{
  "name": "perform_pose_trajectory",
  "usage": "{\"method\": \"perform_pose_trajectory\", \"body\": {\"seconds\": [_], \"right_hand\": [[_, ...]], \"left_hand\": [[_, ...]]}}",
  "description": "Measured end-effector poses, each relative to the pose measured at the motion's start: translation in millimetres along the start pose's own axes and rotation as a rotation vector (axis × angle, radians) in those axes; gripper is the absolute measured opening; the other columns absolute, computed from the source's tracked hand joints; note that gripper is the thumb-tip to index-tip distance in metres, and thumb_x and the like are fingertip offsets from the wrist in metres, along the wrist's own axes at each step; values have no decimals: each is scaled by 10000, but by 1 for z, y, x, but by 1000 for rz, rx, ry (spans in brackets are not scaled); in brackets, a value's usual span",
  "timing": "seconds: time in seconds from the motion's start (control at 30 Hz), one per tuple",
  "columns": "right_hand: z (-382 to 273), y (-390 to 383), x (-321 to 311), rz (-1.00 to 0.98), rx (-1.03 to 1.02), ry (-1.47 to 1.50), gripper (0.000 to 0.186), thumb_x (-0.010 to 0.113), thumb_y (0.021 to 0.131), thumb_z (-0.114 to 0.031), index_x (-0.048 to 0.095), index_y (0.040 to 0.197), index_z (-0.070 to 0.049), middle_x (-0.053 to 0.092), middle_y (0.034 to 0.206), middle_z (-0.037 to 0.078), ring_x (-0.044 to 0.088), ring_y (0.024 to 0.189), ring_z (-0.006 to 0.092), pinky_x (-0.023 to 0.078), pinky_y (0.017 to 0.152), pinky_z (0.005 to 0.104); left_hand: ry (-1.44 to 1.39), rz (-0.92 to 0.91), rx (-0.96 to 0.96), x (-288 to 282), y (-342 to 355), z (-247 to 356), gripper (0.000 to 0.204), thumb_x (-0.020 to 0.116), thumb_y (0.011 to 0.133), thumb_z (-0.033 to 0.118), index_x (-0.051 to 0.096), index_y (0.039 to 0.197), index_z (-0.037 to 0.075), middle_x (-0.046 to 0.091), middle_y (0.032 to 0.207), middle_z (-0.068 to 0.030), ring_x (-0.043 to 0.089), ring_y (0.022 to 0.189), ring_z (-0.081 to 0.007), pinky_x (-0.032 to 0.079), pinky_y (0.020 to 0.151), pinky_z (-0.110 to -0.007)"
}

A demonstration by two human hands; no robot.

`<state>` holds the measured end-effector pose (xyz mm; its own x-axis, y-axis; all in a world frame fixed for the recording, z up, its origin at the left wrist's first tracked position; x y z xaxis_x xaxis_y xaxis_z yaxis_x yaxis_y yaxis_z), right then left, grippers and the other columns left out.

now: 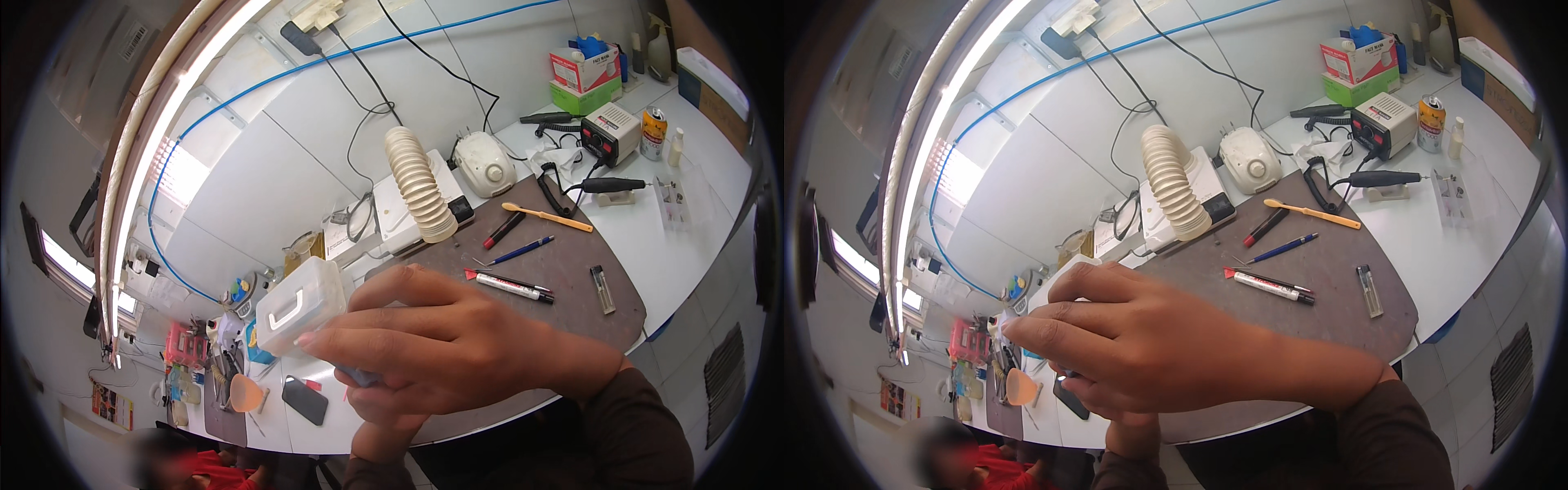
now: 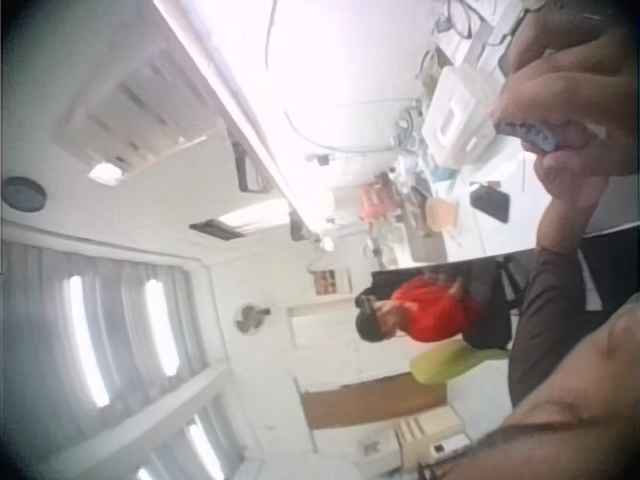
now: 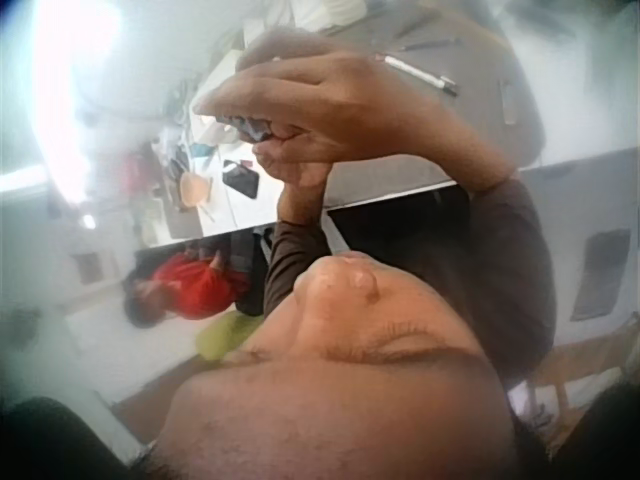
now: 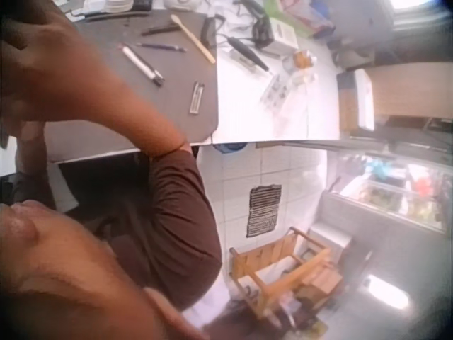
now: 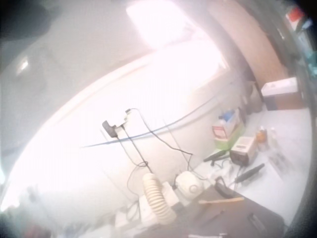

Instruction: The person handles a small gray component, then uses a rotary tool to grind a small metal piece. They open a plastic parts box, select a bit, and attach it to the rotary tool. The person continues to manipulate small components and tools on the workbench.

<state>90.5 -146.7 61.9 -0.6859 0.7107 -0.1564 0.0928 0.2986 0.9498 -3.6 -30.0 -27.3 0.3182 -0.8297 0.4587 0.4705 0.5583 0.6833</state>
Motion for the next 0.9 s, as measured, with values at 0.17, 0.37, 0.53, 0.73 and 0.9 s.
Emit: {"method": "perform_pose_trajectory", "body": {"seconds": [0.17, 0.37, 0.53, 0.73, 0.9], "right_hand": [[3, -1, -2, -17, 6, 57, 561, 832, 769, -172, 645, 1297, -151, 719, 1142, 23, 649, 1027, 221, 551, 874, 352], [11, 3, -16, -94, -72, 97, 520, 808, 755, -97, 690, 1249, -206, 720, 1135, -1, 649, 1058, 206, 545, 907, 345], [9, 5, -17, -122, -55, 207, 525, 814, 741, -75, 699, 1240, -196, 717, 1154, 7, 650, 1063, 196, 541, 914, 343], [46, -6, -12, -284, 219, 27, 455, 803, 797, -208, 691, 1233, -143, 721, 1131, 45, 670, 1034, 237, 538, 898, 369], [84, -64, 3, -579, 561, 336, 392, 730, 893, -284, 677, 1194, -38, 736, 1010, 130, 699, 937, 273, 538, 878, 364]], "left_hand": [[68, -7, 45, 1, 2, 2, 383, 673, 966, 259, 527, 1280, 97, 623, 1184, -88, 633, 1111, -214, 545, 953, -344], [109, -12, 44, 1, 6, 5, 372, 662, 976, 242, 519, 1287, 96, 623, 1184, -89, 629, 1122, -218, 535, 967, -350], [166, -1, 15, -2, 13, 13, 364, 653, 984, 228, 512, 1293, 95, 623, 1184, -89, 625, 1131, -221, 527, 980, -355], [-247, 73, -323, -12, 1, -11, 468, 671, 964, 208, 459, 1369, 111, 585, 1288, -103, 592, 1213, -252, 513, 1055, -399], [-960, 406, -691, -11, -117, -35, 445, 605, 987, 114, 460, 1406, 75, 535, 1387, -49, 544, 1278, -197, 494, 1111, -357]]}}
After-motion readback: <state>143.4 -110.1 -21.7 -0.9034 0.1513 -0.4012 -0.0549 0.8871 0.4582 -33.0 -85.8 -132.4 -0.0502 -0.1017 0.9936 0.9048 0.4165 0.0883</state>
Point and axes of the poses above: each hand's wrist, its own y-axis towards the middle knuckle, its own x-axis out of the palm, z = x × y, the point moved 2 cm from there along y, towards the middle knuckle
